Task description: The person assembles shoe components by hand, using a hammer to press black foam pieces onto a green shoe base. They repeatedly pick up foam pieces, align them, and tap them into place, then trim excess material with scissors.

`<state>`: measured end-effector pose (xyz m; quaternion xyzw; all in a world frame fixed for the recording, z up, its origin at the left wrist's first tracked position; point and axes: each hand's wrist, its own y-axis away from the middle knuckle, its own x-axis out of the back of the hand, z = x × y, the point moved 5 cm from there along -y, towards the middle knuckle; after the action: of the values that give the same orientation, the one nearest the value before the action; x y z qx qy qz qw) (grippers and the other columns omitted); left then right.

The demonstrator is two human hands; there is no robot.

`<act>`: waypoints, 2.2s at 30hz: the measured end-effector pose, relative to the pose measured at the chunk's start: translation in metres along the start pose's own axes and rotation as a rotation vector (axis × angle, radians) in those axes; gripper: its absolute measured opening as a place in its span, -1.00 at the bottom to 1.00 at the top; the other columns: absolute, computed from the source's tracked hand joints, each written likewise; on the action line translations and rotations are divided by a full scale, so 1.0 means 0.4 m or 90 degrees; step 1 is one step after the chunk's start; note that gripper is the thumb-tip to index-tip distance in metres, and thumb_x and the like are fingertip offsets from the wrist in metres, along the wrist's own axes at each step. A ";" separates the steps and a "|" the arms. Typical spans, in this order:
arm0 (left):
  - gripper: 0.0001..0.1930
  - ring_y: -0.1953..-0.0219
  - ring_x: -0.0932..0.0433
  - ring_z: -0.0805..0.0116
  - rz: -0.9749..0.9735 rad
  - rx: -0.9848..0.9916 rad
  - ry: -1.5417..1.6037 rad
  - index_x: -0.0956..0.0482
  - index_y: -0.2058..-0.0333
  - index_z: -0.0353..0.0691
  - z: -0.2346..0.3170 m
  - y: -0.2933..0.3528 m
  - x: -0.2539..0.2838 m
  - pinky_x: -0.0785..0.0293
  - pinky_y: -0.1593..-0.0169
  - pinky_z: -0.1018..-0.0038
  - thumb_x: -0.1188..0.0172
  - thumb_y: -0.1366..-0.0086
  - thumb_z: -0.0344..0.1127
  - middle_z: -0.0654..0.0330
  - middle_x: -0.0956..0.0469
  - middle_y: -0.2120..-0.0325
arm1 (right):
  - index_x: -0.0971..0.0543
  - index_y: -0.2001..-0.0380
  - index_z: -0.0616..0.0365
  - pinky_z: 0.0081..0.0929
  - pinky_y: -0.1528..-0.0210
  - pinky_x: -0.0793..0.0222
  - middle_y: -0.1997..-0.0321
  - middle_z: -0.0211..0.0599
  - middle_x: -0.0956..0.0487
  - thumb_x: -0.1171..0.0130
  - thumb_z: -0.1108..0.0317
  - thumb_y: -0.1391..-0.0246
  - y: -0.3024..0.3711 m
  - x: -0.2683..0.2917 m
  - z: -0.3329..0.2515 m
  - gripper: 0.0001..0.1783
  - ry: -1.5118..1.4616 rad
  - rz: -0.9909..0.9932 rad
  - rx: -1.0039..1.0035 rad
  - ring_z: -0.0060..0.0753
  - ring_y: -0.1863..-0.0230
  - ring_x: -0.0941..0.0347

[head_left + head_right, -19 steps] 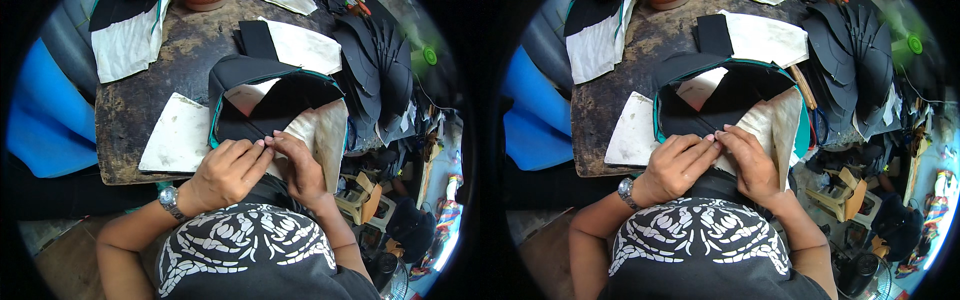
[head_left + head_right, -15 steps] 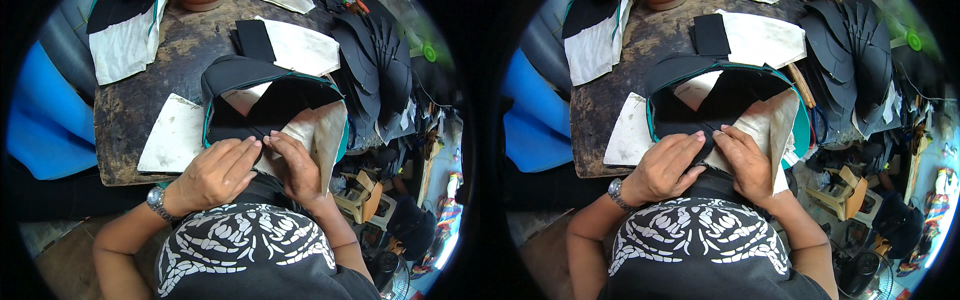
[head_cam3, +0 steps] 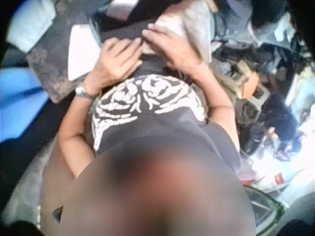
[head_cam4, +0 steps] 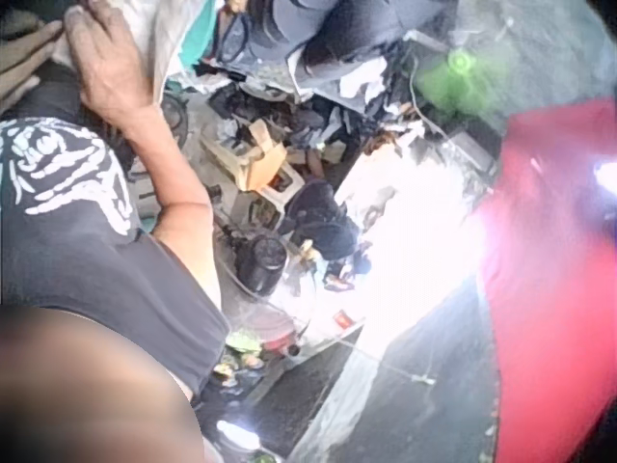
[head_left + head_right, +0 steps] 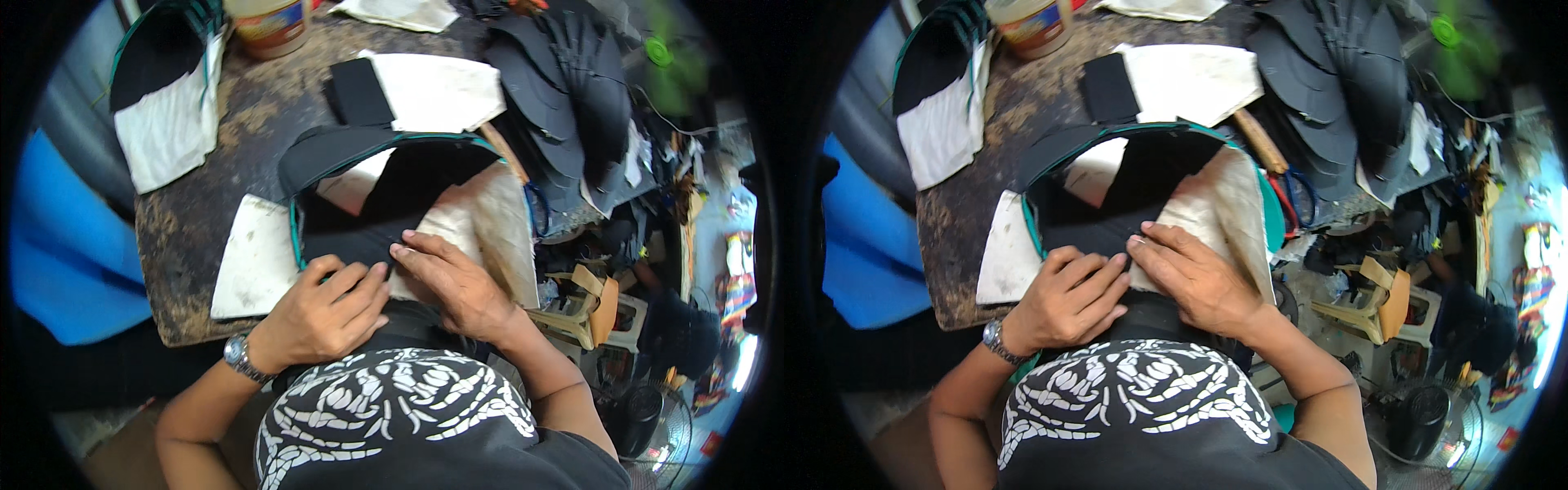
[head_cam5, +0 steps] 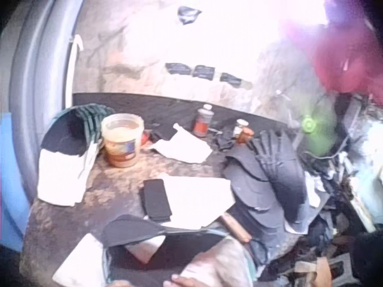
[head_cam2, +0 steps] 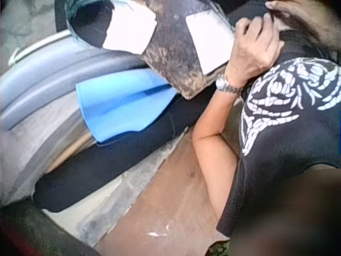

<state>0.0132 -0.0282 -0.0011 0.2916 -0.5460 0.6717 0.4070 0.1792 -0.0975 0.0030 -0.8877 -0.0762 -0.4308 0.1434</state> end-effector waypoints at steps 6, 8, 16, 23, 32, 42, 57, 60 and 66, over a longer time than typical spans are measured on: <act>-0.64 -0.26 -0.34 -0.06 0.195 0.141 -0.168 -0.73 0.11 -0.22 -0.024 0.001 0.101 -0.23 -0.26 0.02 -0.31 -0.17 -0.15 -0.15 -0.52 -0.12 | -0.51 -0.05 0.31 -0.54 0.03 -0.46 0.07 -0.13 -0.62 0.09 0.73 -0.19 0.034 0.247 0.105 -0.61 -0.137 0.448 -0.123 -0.40 0.11 -0.56; -0.62 -0.35 -0.19 -0.21 0.220 0.250 -0.066 -0.72 0.06 -0.19 -0.064 -0.003 0.099 -0.12 -0.35 -0.03 -0.29 -0.18 -0.17 -0.23 -0.34 -0.25 | -0.51 -0.05 0.27 -0.48 0.03 -0.47 0.15 -0.13 -0.63 0.09 0.64 -0.30 0.015 0.290 0.201 -0.68 -0.012 0.457 -0.240 -0.34 0.11 -0.57; -0.03 -0.47 0.00 -0.10 0.456 0.558 0.672 0.19 -0.48 -0.22 -0.195 -0.027 0.060 0.02 -0.46 0.11 -0.22 -0.28 -0.09 -0.25 0.03 -0.42 | -0.28 -0.26 0.21 -0.09 -0.09 -0.38 -0.03 0.14 -0.53 -0.16 0.51 -0.18 -0.117 0.199 0.353 -0.42 0.320 0.183 -0.257 0.18 -0.08 -0.48; -0.21 -0.06 -0.47 0.37 0.310 0.701 0.854 -0.24 -0.37 -0.26 -0.300 -0.058 0.018 -0.41 -0.18 0.51 -0.25 -0.19 -0.12 0.09 -0.48 -0.04 | -0.25 -0.33 -0.18 -0.14 0.10 -0.49 0.09 -0.10 -0.52 -0.11 0.48 -0.22 -0.180 0.231 0.298 -0.36 0.441 0.137 -0.269 0.00 0.04 -0.53; -0.22 0.29 -0.39 0.55 0.306 0.721 0.658 -0.33 -0.33 -0.34 -0.249 -0.016 0.089 -0.36 0.13 0.67 -0.25 -0.28 0.06 0.23 -0.49 0.17 | -0.21 -0.38 -0.29 -0.04 0.22 -0.56 0.15 -0.09 -0.56 -0.04 0.45 -0.27 -0.230 0.410 0.295 -0.35 0.542 0.400 -0.150 0.05 0.21 -0.61; -0.09 0.06 -0.53 0.25 0.239 0.718 0.388 -0.35 -0.22 -0.63 -0.272 -0.039 0.109 -0.43 -0.01 0.49 -0.37 -0.20 0.13 -0.06 -0.49 0.17 | -0.44 -0.19 0.27 -0.54 0.46 -0.31 0.44 -0.32 -0.49 -0.09 0.28 -0.34 -0.002 0.252 0.045 -0.56 0.032 0.188 -0.123 -0.49 0.53 -0.38; -0.17 0.01 -0.50 0.22 0.298 0.559 0.348 -0.30 -0.32 -0.45 -0.241 0.007 0.055 -0.41 -0.13 0.44 -0.37 -0.24 -0.04 0.00 -0.42 0.07 | -0.25 -0.39 0.19 -0.18 0.10 -0.50 0.17 0.07 -0.62 -0.09 0.32 -0.35 -0.062 0.107 0.047 -0.39 -0.022 0.024 -0.243 0.17 0.21 -0.60; -0.15 -0.01 -0.50 0.23 0.327 0.538 0.400 -0.25 -0.35 -0.44 -0.239 0.011 0.054 -0.40 -0.13 0.45 -0.37 -0.25 -0.05 -0.01 -0.41 0.02 | -0.25 -0.40 0.19 -0.16 0.12 -0.51 0.21 0.11 -0.64 -0.09 0.33 -0.34 -0.067 0.096 0.038 -0.39 -0.054 0.051 -0.233 0.19 0.24 -0.62; -0.28 0.12 -0.68 0.29 0.422 0.652 0.970 -0.40 -0.17 -0.54 -0.339 -0.032 0.054 -0.66 0.05 0.47 0.10 -0.51 0.17 -0.12 -0.59 0.07 | -0.24 -0.40 0.18 -0.10 0.15 -0.53 0.19 0.16 -0.64 -0.08 0.28 -0.34 -0.066 0.061 0.054 -0.38 -0.057 -0.033 -0.257 0.21 0.24 -0.62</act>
<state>0.0204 0.1094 -0.0083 -0.2476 0.1671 0.9166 0.2656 0.2036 -0.0651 0.0145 -0.9145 -0.0170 -0.4009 -0.0522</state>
